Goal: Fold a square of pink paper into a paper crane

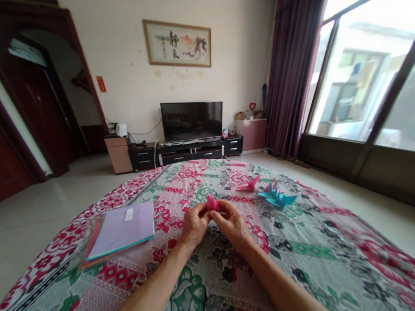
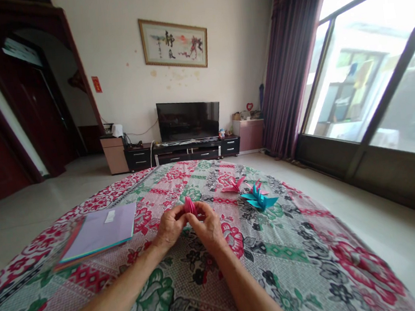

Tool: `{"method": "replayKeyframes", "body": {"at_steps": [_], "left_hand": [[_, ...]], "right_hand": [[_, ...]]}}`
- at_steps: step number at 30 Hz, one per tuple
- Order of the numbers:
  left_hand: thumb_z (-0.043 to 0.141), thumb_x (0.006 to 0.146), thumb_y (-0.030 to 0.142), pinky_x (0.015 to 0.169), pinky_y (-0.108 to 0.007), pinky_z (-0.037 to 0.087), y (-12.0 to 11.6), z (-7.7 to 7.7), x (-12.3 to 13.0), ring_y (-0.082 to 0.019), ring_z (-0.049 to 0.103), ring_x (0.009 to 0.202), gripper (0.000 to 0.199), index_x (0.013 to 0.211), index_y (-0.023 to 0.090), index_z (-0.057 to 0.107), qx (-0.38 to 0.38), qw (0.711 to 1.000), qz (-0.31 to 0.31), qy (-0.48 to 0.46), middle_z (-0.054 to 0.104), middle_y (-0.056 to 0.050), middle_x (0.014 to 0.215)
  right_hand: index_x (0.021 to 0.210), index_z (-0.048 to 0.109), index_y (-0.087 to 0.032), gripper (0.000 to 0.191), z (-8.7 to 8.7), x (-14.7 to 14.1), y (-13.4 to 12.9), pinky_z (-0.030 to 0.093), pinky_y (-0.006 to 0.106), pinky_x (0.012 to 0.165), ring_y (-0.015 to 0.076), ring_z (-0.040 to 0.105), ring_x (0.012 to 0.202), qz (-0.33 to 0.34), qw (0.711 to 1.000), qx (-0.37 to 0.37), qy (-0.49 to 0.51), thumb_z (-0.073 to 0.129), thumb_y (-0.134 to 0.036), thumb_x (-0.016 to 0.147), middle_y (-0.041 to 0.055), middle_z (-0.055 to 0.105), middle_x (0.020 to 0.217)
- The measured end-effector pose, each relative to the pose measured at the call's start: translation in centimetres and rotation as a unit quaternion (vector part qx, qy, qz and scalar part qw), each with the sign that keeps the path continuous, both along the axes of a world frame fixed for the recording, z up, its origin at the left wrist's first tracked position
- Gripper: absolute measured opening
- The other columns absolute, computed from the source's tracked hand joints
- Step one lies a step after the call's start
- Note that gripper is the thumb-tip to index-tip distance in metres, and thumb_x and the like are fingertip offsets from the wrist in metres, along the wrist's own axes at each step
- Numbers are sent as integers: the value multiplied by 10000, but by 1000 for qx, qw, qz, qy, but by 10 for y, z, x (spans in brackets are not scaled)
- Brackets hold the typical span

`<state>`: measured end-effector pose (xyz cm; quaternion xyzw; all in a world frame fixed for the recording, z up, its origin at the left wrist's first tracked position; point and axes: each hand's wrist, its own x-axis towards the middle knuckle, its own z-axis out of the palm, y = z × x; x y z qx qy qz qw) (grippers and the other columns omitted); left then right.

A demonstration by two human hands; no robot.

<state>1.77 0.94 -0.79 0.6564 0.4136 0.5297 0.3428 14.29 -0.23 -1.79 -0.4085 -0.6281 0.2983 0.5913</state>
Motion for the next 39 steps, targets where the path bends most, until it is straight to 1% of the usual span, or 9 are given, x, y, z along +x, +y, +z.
{"method": "replayKeyframes", "body": {"at_steps": [5, 10, 13, 17, 20, 24, 29, 33, 39], "left_hand": [[553, 748, 288, 633, -217, 428, -4, 0, 2, -143, 591, 670, 204, 867, 177, 676, 43, 994, 45, 84, 677, -29, 744], [631, 690, 281, 666, -219, 461, 4, -7, 1, -133, 591, 694, 327, 996, 167, 611, 33, 998, 45, 18, 631, -14, 760], [663, 663, 288, 663, -223, 471, 6, -7, -1, -139, 593, 721, 396, 1033, 159, 604, 15, 1000, 22, -1, 628, -29, 832], [655, 672, 278, 683, -238, 476, 2, -3, -1, -156, 606, 729, 322, 969, 155, 648, 8, 1000, -21, -2, 656, -43, 825], [656, 667, 266, 677, -243, 473, 1, 0, 1, -161, 610, 712, 271, 912, 152, 664, -3, 1000, -23, -15, 669, -40, 776], [663, 651, 270, 614, -225, 454, 2, 1, 3, -137, 586, 638, 213, 825, 146, 667, -50, 996, -43, -66, 649, -14, 681], [683, 621, 288, 464, -186, 359, 3, 1, 3, -71, 464, 483, 208, 755, 135, 641, -131, 979, -53, -147, 573, 28, 578], [700, 599, 305, 471, -187, 365, 3, 0, 1, -67, 464, 482, 247, 748, 120, 633, -174, 966, -76, -175, 563, 19, 574], [702, 598, 347, 457, -201, 366, 3, 1, -3, -81, 480, 470, 315, 809, 119, 649, -201, 959, -112, -168, 568, 7, 572]], "right_hand": [[936, 641, -162, 273, -5, 1, 5, 475, 293, 706, 174, 598, 750, -16, 1000, 4, 24, 570, -356, 758, 51, 672, 842], [875, 639, -166, 232, -2, 3, 4, 453, 254, 644, 150, 570, 691, 2, 997, -22, 72, 561, -352, 760, 23, 647, 765], [827, 630, -171, 191, 2, 3, 1, 445, 246, 637, 139, 550, 673, 14, 994, -39, 101, 571, -332, 745, 4, 622, 728], [841, 624, -178, 177, 5, 2, -2, 444, 248, 663, 136, 550, 697, 49, 987, -62, 144, 569, -313, 740, 0, 618, 750], [844, 623, -185, 177, 4, 3, -2, 435, 240, 640, 123, 535, 665, 60, 982, -73, 162, 577, -315, 732, -7, 608, 743], [831, 629, -190, 181, 6, 4, -4, 419, 233, 612, 114, 515, 632, 62, 982, -88, 156, 585, -333, 728, -14, 601, 718], [921, 641, -200, 236, 11, 7, -7, 421, 247, 654, 134, 545, 719, 102, 981, -118, 117, 615, -318, 719, 6, 640, 825], [954, 646, -216, 281, 8, 8, -3, 415, 244, 644, 124, 545, 704, 139, 968, -145, 152, 653, -320, 692, 4, 647, 852], [859, 666, -198, 236, 7, 8, 2, 395, 249, 604, 112, 514, 620, 135, 968, -136, 164, 685, -310, 653, -8, 631, 734]]}}
